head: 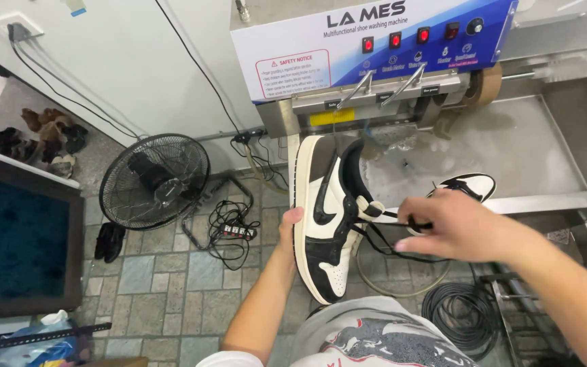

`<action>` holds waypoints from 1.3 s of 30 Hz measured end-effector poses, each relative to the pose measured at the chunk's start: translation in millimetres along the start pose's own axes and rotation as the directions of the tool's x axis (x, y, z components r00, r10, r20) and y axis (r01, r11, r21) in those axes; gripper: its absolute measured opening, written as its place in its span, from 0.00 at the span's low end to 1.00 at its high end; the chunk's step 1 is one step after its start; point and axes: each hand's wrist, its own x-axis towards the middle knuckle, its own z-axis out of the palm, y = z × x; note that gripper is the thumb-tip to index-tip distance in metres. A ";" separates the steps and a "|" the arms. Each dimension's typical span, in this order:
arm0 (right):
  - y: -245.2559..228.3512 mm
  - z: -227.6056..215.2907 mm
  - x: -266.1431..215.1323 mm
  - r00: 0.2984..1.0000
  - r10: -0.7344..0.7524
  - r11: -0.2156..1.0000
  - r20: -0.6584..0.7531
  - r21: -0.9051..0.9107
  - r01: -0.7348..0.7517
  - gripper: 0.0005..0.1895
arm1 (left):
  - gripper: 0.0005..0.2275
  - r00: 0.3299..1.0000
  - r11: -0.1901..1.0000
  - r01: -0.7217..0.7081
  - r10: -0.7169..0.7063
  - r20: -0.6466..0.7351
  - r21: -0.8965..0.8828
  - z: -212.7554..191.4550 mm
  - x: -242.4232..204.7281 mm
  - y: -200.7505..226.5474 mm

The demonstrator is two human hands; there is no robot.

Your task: Cleaning and inspecting sneakers using a specialized shoe washing machine and drying station.

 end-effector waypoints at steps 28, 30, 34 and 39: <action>-7.5 102.3 47.7 0.564 -0.549 0.788 -0.617 -0.607 0.103 0.09 | 0.35 0.981 0.990 -0.128 0.118 -0.154 -0.056 6.2 -11.7 -17.6; 7.4 105.7 43.1 0.560 -0.543 0.779 -0.626 -0.625 0.056 0.08 | 0.35 0.974 0.994 -0.109 0.110 -0.196 0.016 5.2 -14.5 -16.0; 77.1 100.0 25.5 0.586 -0.372 0.806 -0.720 -0.563 -0.182 0.06 | 0.35 0.943 0.986 -0.166 0.154 -0.295 -0.017 -11.8 -12.0 -4.5; 172.9 108.0 6.9 0.535 -0.028 0.877 -0.844 -0.278 -0.393 0.05 | 0.33 0.897 0.945 -0.310 0.255 -0.360 -0.103 -33.6 -11.9 6.9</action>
